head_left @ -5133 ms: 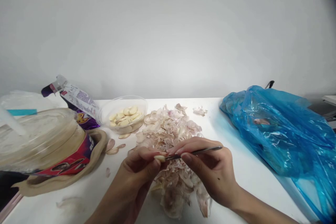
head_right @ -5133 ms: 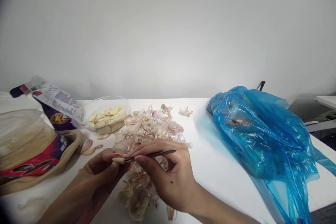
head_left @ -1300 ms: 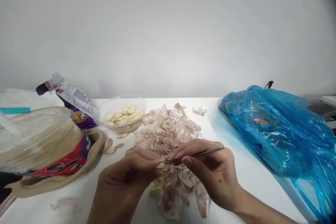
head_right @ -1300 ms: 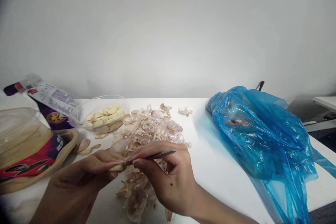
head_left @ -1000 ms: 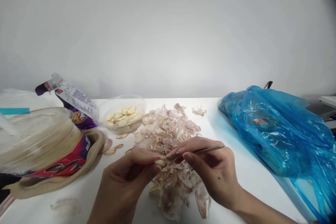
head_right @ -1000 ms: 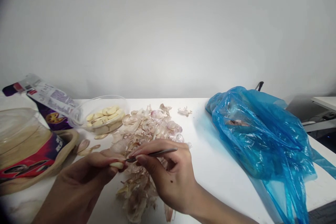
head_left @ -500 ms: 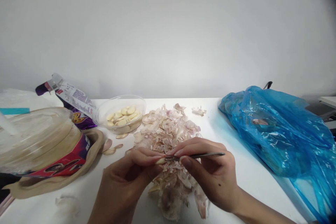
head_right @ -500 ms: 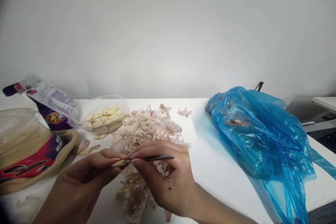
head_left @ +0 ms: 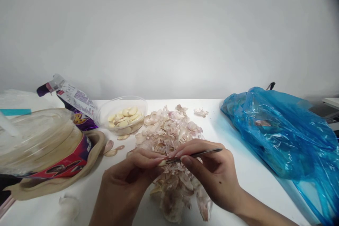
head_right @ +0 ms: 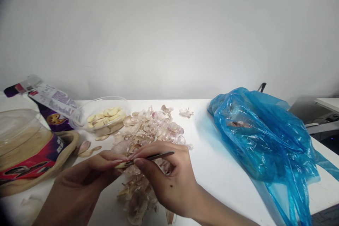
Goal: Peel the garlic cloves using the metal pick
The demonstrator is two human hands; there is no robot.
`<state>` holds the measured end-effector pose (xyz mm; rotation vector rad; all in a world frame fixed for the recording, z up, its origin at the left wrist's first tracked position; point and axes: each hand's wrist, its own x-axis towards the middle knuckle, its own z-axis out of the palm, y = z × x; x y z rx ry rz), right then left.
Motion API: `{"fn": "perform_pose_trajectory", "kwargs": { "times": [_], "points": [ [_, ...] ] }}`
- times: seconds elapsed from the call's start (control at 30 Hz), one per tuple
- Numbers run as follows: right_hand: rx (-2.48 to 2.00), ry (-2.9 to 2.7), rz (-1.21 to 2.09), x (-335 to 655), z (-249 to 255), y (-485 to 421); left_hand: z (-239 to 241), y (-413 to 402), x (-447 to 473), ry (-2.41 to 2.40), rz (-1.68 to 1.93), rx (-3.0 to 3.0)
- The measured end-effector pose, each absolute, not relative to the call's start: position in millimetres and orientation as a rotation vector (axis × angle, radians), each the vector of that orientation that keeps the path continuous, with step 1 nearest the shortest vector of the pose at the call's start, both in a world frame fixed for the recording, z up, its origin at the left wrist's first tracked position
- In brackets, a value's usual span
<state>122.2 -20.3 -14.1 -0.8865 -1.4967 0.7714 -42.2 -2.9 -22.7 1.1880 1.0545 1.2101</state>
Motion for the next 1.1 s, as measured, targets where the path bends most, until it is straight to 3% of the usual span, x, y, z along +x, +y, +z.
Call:
{"fn": "perform_pose_trajectory", "kwargs": {
  "times": [1.1],
  "points": [
    [-1.006,-1.500,0.793,120.8,-16.0,-18.6,-21.8,2.1,-40.9,1.100,1.258,0.984]
  ]
}}
